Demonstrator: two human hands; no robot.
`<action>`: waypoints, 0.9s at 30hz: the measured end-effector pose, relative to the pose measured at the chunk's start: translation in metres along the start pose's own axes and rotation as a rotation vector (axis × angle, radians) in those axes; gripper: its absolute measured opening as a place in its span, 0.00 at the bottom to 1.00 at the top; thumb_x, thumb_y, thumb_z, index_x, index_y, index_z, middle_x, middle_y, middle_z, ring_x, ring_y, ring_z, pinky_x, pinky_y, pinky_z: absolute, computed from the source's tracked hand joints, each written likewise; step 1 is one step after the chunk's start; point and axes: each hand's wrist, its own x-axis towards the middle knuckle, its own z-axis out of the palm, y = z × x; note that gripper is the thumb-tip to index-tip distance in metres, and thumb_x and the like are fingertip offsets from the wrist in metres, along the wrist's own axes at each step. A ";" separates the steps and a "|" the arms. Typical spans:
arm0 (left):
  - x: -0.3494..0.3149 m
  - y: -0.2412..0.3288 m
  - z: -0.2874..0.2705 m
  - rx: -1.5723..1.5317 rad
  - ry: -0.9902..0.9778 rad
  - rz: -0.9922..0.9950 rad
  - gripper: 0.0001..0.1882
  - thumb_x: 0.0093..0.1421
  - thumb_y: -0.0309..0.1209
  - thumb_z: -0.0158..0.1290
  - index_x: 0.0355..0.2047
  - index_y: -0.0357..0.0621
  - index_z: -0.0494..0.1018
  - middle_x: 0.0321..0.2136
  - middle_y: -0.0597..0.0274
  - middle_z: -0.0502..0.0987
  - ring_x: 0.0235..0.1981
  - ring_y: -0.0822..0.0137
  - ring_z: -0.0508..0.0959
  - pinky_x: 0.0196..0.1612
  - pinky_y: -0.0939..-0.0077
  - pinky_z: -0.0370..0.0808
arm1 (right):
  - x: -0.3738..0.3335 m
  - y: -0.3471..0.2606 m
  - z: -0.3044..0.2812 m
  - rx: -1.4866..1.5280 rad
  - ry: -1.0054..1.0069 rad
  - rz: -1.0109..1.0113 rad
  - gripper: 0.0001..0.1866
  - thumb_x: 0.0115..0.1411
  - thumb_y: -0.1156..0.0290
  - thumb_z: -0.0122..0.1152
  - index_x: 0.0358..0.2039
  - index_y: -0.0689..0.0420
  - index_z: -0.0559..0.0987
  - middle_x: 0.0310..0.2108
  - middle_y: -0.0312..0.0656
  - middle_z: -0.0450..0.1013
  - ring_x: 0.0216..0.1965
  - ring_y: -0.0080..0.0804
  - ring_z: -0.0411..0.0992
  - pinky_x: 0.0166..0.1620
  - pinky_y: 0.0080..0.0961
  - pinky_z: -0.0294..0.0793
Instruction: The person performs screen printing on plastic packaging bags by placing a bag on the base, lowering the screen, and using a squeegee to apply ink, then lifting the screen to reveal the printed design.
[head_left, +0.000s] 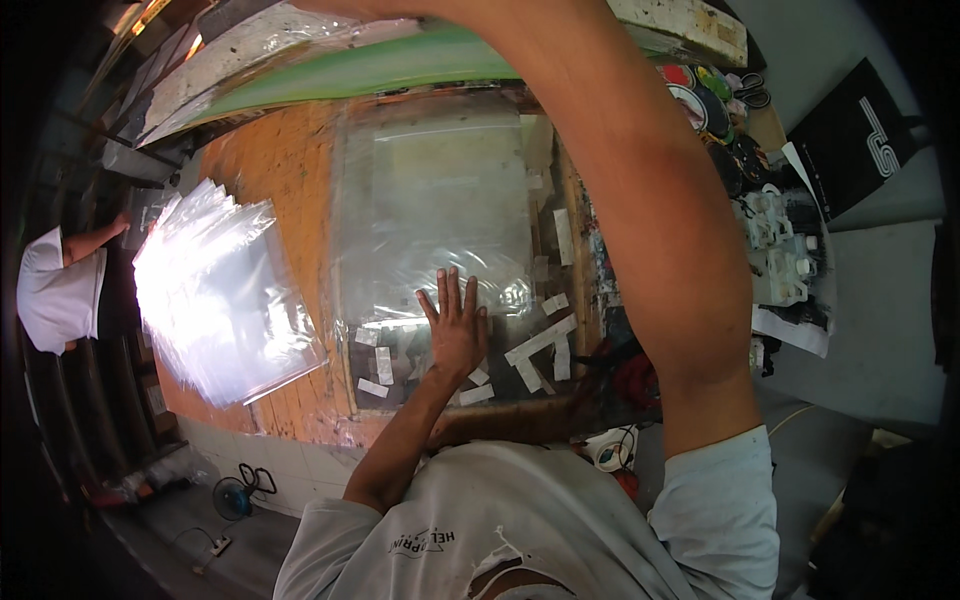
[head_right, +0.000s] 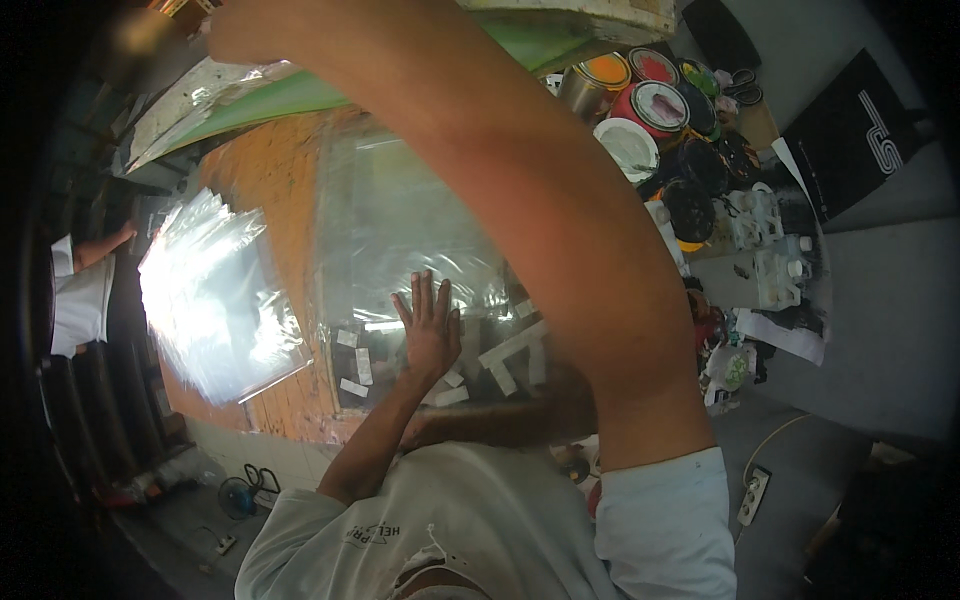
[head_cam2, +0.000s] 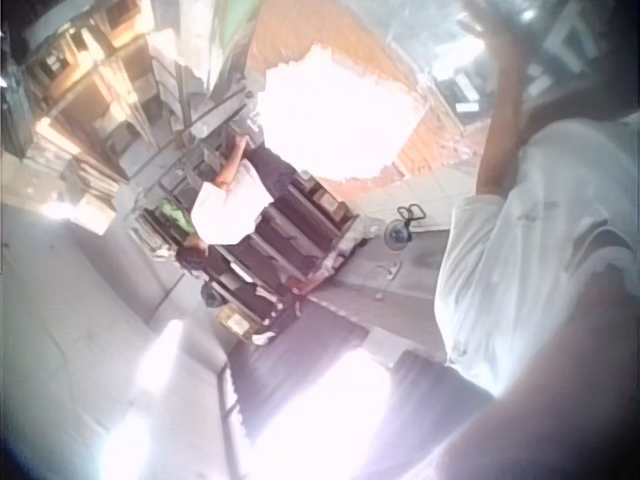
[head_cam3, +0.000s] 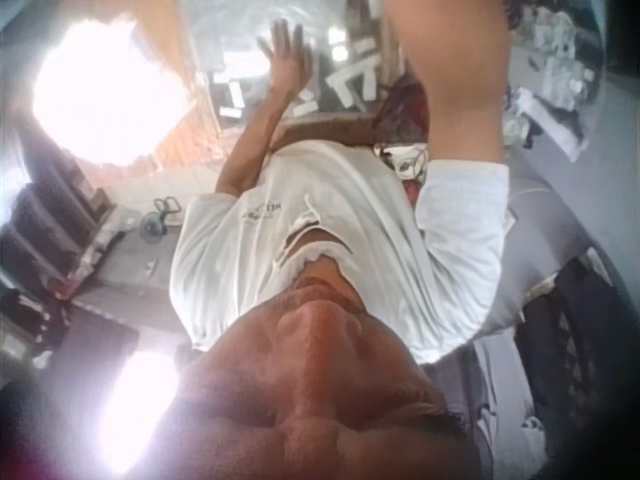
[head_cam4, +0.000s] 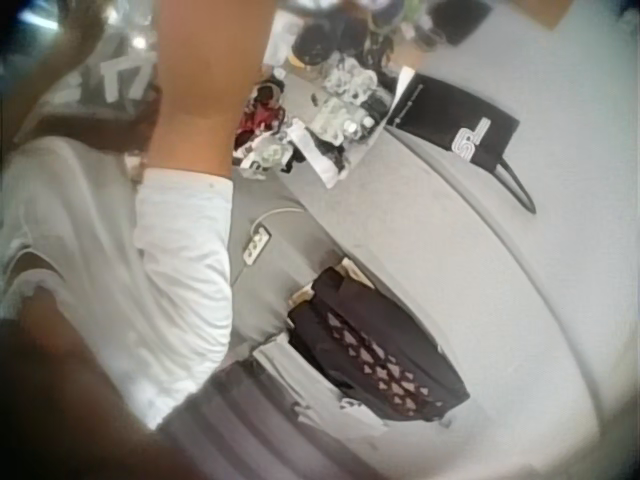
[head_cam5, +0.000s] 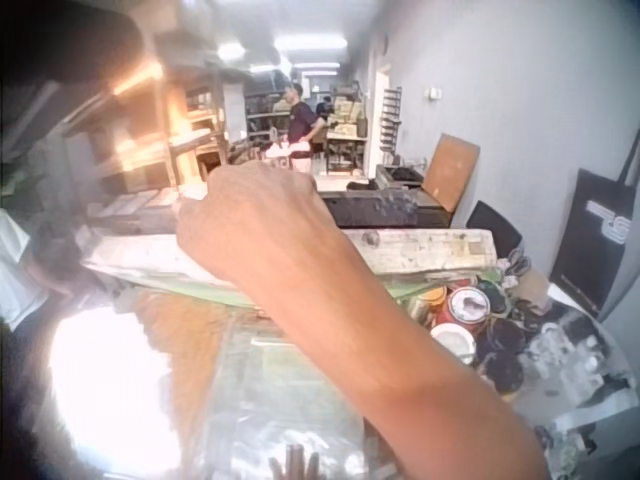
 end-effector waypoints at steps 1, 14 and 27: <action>0.000 0.000 0.000 -0.003 -0.006 0.005 0.29 0.68 0.35 0.49 0.67 0.38 0.61 0.73 0.38 0.49 0.76 0.41 0.41 0.70 0.26 0.31 | 0.001 -0.003 0.000 0.003 -0.011 0.015 0.23 0.70 0.62 0.46 0.26 0.67 0.80 0.20 0.48 0.73 0.21 0.35 0.72 0.28 0.36 0.77; -0.008 0.000 -0.001 -0.003 0.011 0.052 0.30 0.68 0.34 0.47 0.68 0.35 0.59 0.72 0.37 0.50 0.76 0.41 0.41 0.70 0.26 0.31 | -0.012 -0.004 0.005 0.070 -0.148 0.012 0.26 0.74 0.58 0.45 0.23 0.60 0.77 0.16 0.33 0.62 0.16 0.24 0.59 0.23 0.30 0.70; -0.053 0.039 -0.169 -1.605 0.444 -0.385 0.28 0.70 0.40 0.53 0.65 0.43 0.62 0.64 0.53 0.65 0.68 0.56 0.62 0.67 0.45 0.61 | -0.185 -0.037 0.155 -0.122 0.259 -0.036 0.23 0.63 0.57 0.61 0.55 0.55 0.79 0.31 0.44 0.68 0.37 0.41 0.67 0.45 0.46 0.60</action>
